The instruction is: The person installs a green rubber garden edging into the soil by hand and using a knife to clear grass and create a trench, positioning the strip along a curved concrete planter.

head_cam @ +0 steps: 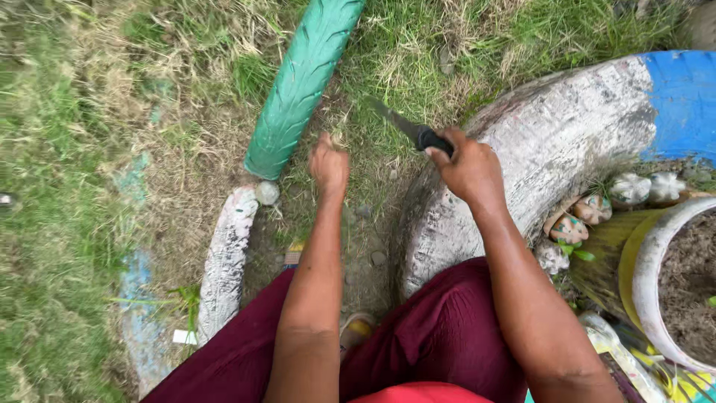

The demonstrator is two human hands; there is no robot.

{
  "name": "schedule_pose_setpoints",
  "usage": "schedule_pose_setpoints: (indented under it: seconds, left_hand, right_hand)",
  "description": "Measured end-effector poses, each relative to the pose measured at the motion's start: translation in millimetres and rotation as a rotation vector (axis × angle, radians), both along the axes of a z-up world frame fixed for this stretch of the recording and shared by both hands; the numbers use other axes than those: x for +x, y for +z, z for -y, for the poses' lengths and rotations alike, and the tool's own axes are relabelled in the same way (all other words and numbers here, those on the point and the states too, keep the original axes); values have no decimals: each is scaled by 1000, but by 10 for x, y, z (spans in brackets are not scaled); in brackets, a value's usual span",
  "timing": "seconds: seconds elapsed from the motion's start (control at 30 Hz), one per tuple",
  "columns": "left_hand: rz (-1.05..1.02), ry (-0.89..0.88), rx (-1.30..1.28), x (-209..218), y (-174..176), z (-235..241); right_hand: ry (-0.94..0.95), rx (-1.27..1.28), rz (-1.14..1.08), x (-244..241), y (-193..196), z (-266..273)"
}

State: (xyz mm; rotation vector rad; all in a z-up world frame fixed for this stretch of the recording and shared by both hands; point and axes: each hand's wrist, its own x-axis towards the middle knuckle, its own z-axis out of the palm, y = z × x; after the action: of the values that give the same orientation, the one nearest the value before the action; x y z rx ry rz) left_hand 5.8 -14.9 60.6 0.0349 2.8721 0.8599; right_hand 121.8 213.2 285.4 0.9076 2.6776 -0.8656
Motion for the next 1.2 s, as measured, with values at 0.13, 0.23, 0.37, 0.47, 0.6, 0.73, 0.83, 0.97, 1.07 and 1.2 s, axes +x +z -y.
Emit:
schedule_pose_setpoints:
  seconds: [0.13,0.23,0.37,0.47,0.6,0.73,0.83,0.97,1.07,1.2]
  left_hand:
    - [37,-123,-91,-371,1015,-92]
    - [87,-134,-123,-610,1803,-154]
    - [62,-174,-317,-910,2637,-34]
    - [172,-123,-367,-1103,3095,-5]
    - [285,-258,-511,-1265,3259,-112]
    - [270,-435,-514,-1432,3167,-285]
    - [283,-515,-477,-1525,2997,-392]
    - [204,-597,-379,-1699,2729,-511]
    - [119,-647,-369,-1734,2542,-725]
    - [73,-739,-366,-1755,2285,-898]
  right_hand:
    - [-80,39,-54,167,-72,-7]
    - [-209,-46,-176,358,-145,40]
    - [-480,-499,-288,585,-86,225]
    - [-603,-774,-284,686,82,399]
    - [-564,-850,-288,735,298,453]
    - [-458,-658,-236,813,573,221]
    - [-526,-380,-63,826,759,-18]
    - [-513,-266,-38,803,814,-251]
    - [-281,-30,53,806,770,-300]
    - [-73,172,48,733,562,-405]
